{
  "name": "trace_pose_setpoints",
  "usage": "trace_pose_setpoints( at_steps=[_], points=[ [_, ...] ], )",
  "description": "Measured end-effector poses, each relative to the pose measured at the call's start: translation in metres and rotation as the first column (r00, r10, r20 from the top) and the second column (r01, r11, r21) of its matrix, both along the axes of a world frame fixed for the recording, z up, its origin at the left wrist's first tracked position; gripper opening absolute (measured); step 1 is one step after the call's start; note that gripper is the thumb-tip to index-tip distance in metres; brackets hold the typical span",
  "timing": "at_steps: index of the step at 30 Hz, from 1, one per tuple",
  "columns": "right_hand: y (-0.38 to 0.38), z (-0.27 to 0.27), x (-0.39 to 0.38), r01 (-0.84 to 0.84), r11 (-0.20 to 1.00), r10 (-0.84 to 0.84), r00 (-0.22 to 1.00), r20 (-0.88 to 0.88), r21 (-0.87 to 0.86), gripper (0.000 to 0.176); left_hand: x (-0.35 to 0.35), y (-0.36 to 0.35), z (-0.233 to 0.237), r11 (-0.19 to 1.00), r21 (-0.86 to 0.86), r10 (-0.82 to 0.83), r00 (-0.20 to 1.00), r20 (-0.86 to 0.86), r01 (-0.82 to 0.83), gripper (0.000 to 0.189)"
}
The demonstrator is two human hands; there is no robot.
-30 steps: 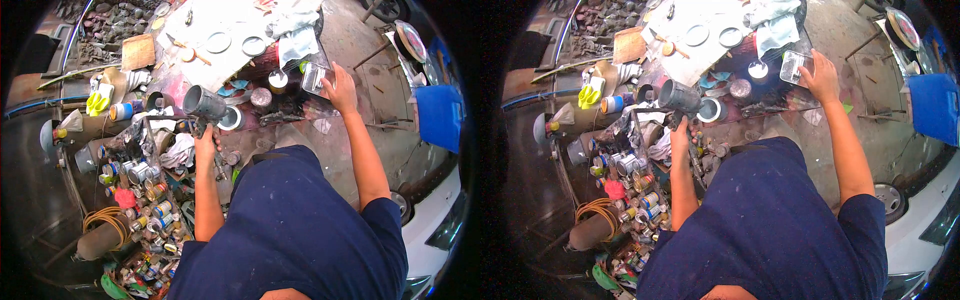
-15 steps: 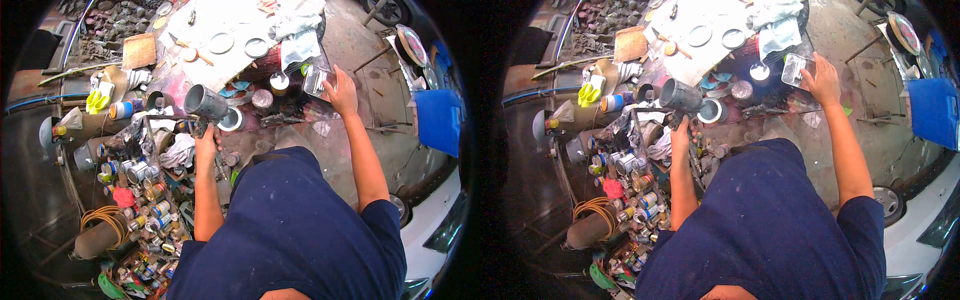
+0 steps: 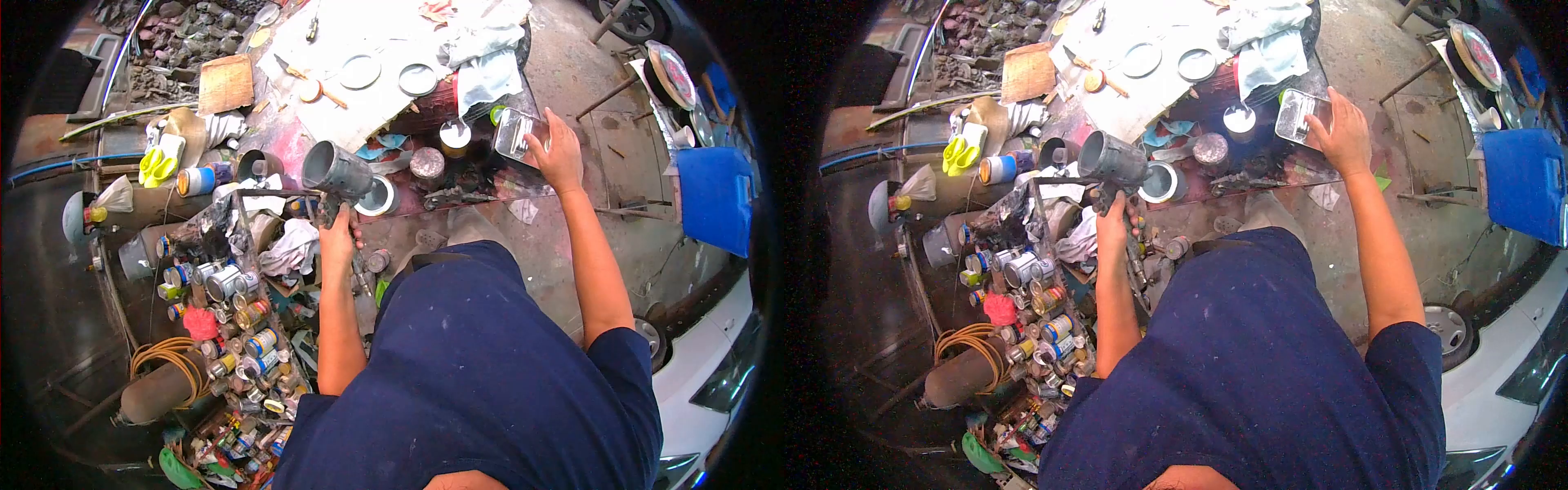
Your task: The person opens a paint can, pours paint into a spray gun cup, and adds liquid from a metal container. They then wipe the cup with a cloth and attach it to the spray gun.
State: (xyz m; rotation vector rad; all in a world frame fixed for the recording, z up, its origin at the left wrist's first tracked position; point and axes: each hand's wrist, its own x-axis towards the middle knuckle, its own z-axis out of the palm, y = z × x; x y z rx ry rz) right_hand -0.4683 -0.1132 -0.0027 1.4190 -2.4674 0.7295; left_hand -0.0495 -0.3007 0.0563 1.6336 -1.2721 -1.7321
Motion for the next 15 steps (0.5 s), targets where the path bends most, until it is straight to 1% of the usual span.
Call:
trace_pose_setpoints(
  at_steps=[15],
  points=[
    [0.0008, -0.0001, 0.0003, -0.001, 1.0, 0.001, 1.0, 0.015, 0.021, 0.072, 0.0007, 0.0011, -0.0002, 1.0, 0.008, 0.029, 0.999, 0.02, -0.029, 0.023]
  ],
)
